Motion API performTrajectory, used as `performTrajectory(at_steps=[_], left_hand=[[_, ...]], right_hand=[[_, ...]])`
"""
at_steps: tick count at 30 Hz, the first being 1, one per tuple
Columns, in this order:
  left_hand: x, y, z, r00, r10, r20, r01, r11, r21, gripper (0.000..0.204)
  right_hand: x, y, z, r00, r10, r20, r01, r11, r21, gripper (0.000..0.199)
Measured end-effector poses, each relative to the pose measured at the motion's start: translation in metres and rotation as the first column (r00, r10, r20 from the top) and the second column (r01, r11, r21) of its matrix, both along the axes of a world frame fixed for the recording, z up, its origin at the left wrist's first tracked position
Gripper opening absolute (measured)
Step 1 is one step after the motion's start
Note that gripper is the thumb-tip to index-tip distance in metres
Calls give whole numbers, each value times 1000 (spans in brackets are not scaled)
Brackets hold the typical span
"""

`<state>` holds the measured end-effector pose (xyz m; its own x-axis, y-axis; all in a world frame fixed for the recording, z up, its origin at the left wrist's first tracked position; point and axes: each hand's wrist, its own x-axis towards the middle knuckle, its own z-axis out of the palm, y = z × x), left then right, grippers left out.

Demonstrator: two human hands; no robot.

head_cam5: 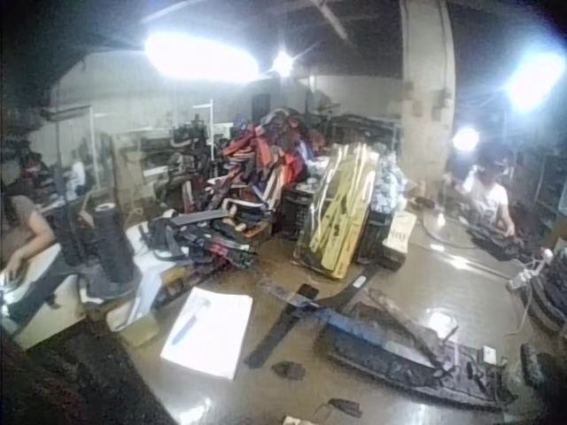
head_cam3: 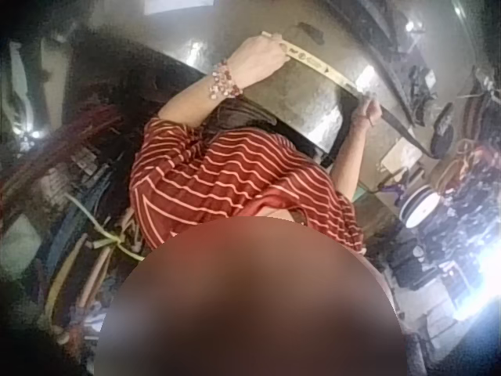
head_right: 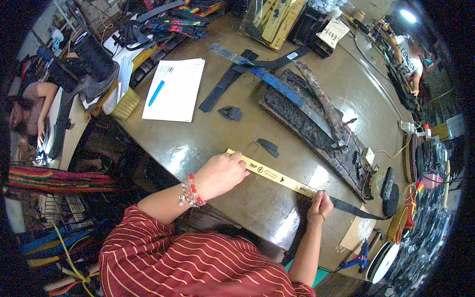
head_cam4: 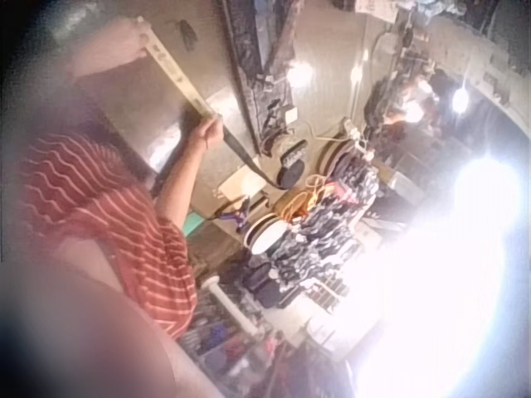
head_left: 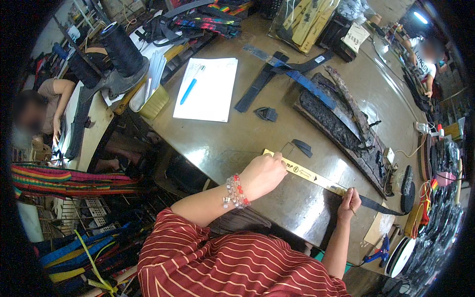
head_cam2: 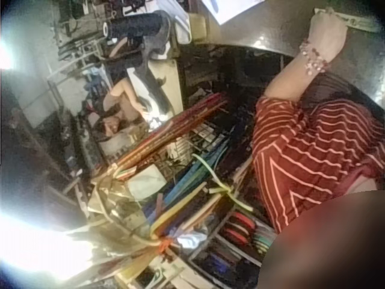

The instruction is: The person measures and cuts a black strap, then uses a hot glue gun to attach a buckle and a small fabric piece to the strap ends. The person works at a cluttered table with tools and materials visible.

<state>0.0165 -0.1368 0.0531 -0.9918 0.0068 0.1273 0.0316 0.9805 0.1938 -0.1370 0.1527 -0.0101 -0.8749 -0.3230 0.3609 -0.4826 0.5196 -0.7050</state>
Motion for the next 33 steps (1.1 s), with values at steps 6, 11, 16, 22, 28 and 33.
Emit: performTrajectory(at_steps=[6,11,16,22,28,33], left_hand=[[1,0,5,999,8,47,-10,1000,27,27],[4,2,10,994,-1,106,-6,997,71,31],[21,8,1,990,-53,131,63,995,-77,40],[35,11,-17,993,-41,115,45,999,-27,48],[40,13,-15,989,1,146,-5,1000,30,53],[38,13,-12,997,-1,81,5,999,-53,49]], right_hand=[[1,-1,3,999,-22,36,21,1000,6,44],[0,-2,5,1000,-11,19,11,1000,5,35],[2,-10,2,999,34,9,-31,977,-211,13],[-5,-12,20,998,-44,34,55,890,-454,11],[8,-60,47,885,61,461,250,773,-582,20],[55,-149,39,674,486,557,-121,816,-565,12]])
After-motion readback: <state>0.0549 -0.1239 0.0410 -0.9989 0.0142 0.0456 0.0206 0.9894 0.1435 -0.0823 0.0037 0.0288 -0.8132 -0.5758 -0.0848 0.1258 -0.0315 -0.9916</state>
